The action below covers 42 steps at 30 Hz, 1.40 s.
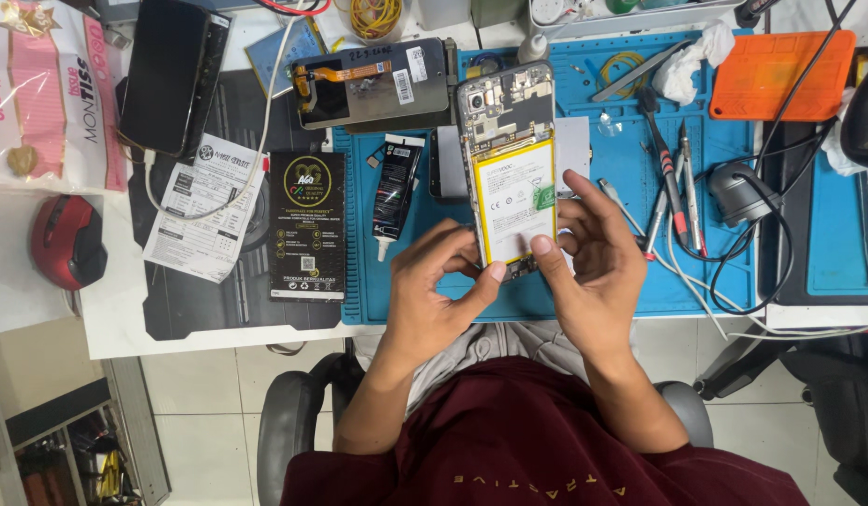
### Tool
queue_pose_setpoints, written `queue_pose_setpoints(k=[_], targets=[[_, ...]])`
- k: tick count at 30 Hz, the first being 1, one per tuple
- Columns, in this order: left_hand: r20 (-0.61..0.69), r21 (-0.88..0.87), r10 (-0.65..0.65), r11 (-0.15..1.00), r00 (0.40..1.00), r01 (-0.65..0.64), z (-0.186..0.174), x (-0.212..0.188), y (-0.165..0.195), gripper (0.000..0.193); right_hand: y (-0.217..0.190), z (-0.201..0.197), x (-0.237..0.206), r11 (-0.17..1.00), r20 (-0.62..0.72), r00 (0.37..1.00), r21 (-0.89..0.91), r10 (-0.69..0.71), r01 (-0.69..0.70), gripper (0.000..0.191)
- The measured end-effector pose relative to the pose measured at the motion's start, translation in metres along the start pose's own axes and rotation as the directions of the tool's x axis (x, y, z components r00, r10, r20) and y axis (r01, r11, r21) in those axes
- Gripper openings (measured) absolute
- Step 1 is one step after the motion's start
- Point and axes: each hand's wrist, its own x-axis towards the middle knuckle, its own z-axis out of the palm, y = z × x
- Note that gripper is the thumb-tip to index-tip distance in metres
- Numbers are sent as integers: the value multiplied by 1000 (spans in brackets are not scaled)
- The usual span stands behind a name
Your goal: The person works on a disassembled smartphone at a repair bench, peeling and detaching the battery from the phone chassis by hand, then handling the removed battery and the phone body, and finally pressing a thin strip along the phone edge. The phone back cover and internal components are visible throughout.
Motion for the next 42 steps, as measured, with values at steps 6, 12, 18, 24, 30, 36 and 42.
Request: queue_pose_setpoints(k=[6,12,18,24,30,36,42], targets=[[49,193,110,974,993,-118,-1,-1,0,31,5,0,5,1000,-23,1000,19,-10,10,53],[131,141,226,960,965,-244,1,-9,-21,52,21,-1,-2,994,-126,989,63,-81,89,44],[59,-571,-52,818,997,76,19,-9,-48,97,32,10,-22,985,-163,981,-150,-109,85,37],[127,-848,-24,517,992,121,35,-7,-44,104,25,26,-22,942,-95,961,-243,-260,230,41],[-55,-730,17,681,998,-52,36,-2,-27,90,7,22,-10,808,7,900,-439,-436,394,48],[-213,-269,-27,963,977,-32,34,2,2,95,16,8,-3,979,130,971,30,-202,200,51],[-354,364,200,929,914,-62,39,12,7,97,48,-1,-8,940,195,981,330,20,-85,56]])
